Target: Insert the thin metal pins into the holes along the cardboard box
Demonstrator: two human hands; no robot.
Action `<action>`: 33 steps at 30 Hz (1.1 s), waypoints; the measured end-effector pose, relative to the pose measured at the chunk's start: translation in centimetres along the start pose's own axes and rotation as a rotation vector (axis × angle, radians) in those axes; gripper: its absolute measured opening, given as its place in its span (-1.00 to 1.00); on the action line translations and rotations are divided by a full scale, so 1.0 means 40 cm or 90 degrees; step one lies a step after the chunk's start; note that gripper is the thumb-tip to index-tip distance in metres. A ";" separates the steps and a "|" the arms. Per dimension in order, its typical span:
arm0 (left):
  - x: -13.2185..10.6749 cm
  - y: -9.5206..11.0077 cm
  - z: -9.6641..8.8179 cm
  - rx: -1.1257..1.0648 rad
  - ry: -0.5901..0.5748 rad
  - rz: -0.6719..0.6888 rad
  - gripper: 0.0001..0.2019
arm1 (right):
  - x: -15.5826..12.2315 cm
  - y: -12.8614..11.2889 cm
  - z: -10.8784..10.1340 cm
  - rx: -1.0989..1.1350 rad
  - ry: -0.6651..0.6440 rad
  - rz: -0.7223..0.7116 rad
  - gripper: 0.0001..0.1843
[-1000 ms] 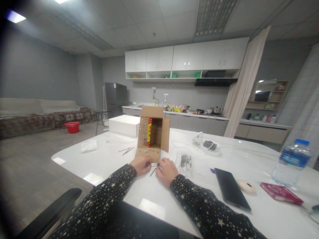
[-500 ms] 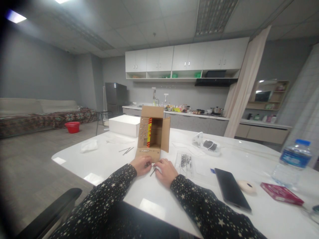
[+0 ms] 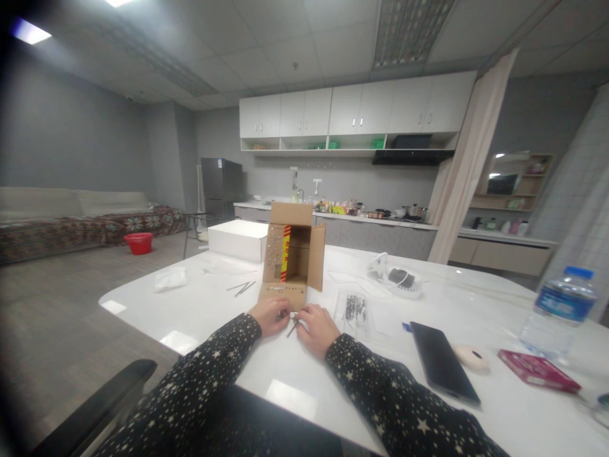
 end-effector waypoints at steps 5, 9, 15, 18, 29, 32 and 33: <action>-0.001 0.002 -0.002 0.014 -0.010 -0.005 -0.84 | 0.001 -0.007 -0.005 0.000 -0.010 0.004 -0.76; -0.001 0.002 0.000 0.025 -0.013 0.004 -0.82 | 0.002 -0.007 -0.006 -0.004 -0.015 0.005 -0.74; 0.003 0.002 0.010 0.052 0.005 0.015 -0.84 | 0.002 -0.004 -0.002 0.000 -0.014 0.011 -0.75; 0.003 0.003 0.012 0.067 0.014 0.019 -0.84 | 0.003 -0.004 -0.002 0.000 -0.010 0.009 -0.77; 0.007 -0.003 0.020 0.077 0.016 0.041 -0.82 | 0.003 -0.001 -0.003 -0.006 -0.017 0.006 -0.75; 0.008 0.000 0.016 0.074 0.010 0.040 -0.81 | 0.003 -0.003 -0.004 -0.003 -0.018 0.007 -0.74; 0.008 0.001 0.015 0.071 0.006 0.039 -0.82 | 0.003 -0.003 -0.004 -0.002 -0.019 0.007 -0.74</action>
Point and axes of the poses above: each hand's wrist, its own x-axis towards the middle knuckle, its own z-axis out of the palm, y = z × x, the point moved 1 cm from there along x, towards the middle knuckle, and after that the axes turned 4 degrees about -y, right-handed, at the moved point
